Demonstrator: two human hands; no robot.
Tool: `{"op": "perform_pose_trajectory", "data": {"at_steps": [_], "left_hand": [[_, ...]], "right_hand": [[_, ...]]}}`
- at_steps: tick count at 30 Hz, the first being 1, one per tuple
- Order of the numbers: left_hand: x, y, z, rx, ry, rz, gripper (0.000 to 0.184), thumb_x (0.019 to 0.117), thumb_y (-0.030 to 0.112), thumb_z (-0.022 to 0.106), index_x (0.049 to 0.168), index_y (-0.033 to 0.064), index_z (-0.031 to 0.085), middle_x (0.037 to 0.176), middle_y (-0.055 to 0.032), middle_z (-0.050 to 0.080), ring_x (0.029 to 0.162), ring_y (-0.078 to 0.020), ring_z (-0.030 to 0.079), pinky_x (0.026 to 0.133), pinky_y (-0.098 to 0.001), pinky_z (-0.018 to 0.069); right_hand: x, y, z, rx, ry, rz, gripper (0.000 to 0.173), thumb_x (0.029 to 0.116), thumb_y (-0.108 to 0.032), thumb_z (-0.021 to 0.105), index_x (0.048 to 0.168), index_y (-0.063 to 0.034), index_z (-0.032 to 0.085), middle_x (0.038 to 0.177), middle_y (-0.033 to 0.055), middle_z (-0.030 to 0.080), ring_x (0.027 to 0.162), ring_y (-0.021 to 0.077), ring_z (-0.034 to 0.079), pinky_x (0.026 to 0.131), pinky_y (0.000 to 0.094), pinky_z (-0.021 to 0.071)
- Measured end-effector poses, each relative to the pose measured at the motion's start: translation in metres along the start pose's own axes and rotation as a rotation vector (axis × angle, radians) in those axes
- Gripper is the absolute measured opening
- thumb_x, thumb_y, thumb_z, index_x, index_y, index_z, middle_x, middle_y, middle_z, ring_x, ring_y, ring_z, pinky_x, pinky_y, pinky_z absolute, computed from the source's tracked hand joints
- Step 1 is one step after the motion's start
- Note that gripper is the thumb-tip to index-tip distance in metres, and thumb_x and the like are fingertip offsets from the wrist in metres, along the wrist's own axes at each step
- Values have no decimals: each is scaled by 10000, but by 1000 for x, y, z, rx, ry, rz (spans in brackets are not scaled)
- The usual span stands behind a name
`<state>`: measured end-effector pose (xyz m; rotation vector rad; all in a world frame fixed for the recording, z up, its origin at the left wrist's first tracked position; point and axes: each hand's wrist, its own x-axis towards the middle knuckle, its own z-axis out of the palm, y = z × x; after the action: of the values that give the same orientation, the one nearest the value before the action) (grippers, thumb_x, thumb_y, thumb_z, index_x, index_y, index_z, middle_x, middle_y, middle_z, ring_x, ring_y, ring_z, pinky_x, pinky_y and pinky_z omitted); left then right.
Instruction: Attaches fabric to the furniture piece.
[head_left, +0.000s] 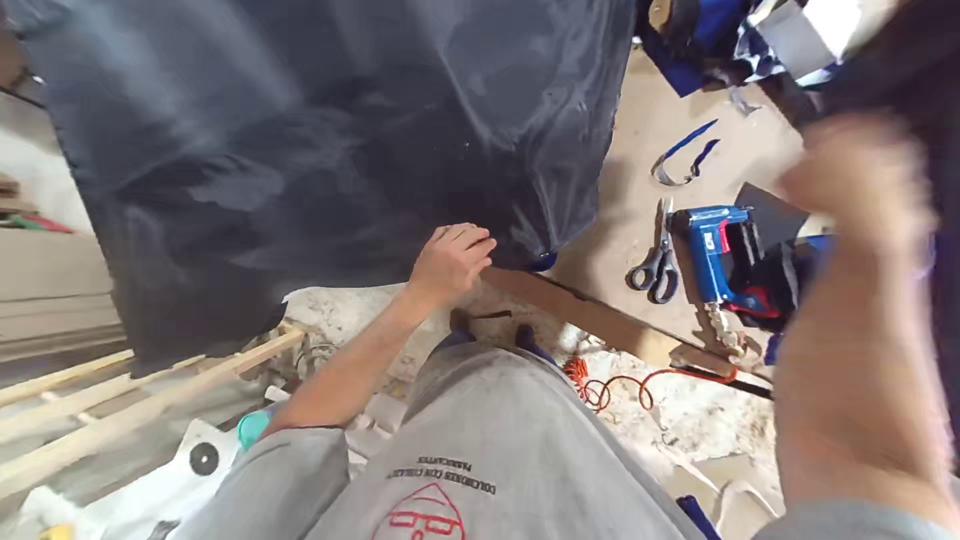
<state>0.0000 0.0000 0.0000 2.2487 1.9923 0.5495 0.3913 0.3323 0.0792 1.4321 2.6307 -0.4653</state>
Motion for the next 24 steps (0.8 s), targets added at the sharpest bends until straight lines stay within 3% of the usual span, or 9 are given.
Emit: {"op": "perform_pose_trajectory", "data": {"at_steps": [1, 3, 4, 6, 8, 12, 17, 21, 24], "left_hand": [[-4, -5, 0, 8, -3, 38, 314, 1063, 286, 545, 1263, 123, 723, 1342, -108, 677, 1310, -285, 602, 1110, -500, 467], [-2, -21, -3, -2, 56, 73, 314, 1065, 291, 547, 1245, 106, 728, 1287, -129, 696, 1257, -296, 634, 1065, -479, 509], [-8, -23, -2, -28, 77, 59, 316, 1055, 302, 568, 1236, 104, 733, 1255, -133, 704, 1229, -300, 643, 1047, -466, 521], [-13, -29, -3, -66, 95, 33, 315, 1029, 317, 613, 1222, 104, 741, 1223, -132, 707, 1206, -302, 646, 1037, -448, 527], [-15, -29, -6, -110, 97, 5, 304, 1013, 306, 640, 1210, 102, 749, 1192, -126, 711, 1190, -297, 647, 1027, -433, 531], [-3, -32, -14, -189, 66, -24, 232, 1003, 262, 650, 1125, 123, 790, 1143, -104, 718, 1134, -276, 657, 987, -403, 548], [9, -36, -20, -130, 84, 57, 209, 1027, 181, 596, 1055, 92, 784, 1239, -76, 726, 1048, -246, 707, 885, -406, 577], [11, -35, -27, -18, 152, 118, 187, 1011, 166, 613, 1049, 141, 795, 1172, -35, 759, 1004, -211, 723, 831, -393, 569], [6, -36, -22, 20, 230, 162, 167, 987, 119, 637, 1034, 132, 797, 1069, -57, 763, 939, -227, 709, 789, -390, 552]], "right_hand": [[-18, -35, 41, 46, 12, -25, 453, 855, -171, 803, 1231, 33, 653, 1257, 350, 603, 1098, 596, 587, 810, 828, 429], [-39, -114, 85, 85, 105, 10, 480, 946, -307, 708, 1350, -53, 652, 1472, 205, 559, 1219, 485, 608, 896, 763, 480], [-54, -149, 103, 115, 196, 10, 438, 980, -311, 647, 1351, -79, 652, 1462, 166, 577, 1221, 421, 626, 912, 689, 513], [-76, -209, 130, 218, 423, -124, 307, 995, -273, 633, 1234, -104, 725, 1304, 117, 685, 1143, 278, 684, 909, 498, 586], [-83, -248, 152, 305, 492, -296, 235, 987, -263, 669, 1160, -134, 762, 1233, 88, 712, 1152, 242, 673, 930, 440, 577], [-68, -258, 164, 210, 402, -393, 283, 994, -343, 655, 1202, -178, 750, 1210, 73, 700, 1162, 272, 635, 915, 458, 537], [-57, -250, 149, 168, 367, -432, 292, 988, -371, 665, 1146, -149, 769, 1132, 91, 708, 1071, 282, 653, 864, 443, 540], [-55, -247, 148, 146, 549, -468, 158, 984, -210, 666, 989, -101, 781, 939, 94, 741, 874, 259, 704, 746, 406, 564], [-55, -240, 159, 115, 665, -547, 122, 974, -159, 676, 991, -84, 771, 919, 104, 737, 865, 262, 709, 731, 396, 573]]}}
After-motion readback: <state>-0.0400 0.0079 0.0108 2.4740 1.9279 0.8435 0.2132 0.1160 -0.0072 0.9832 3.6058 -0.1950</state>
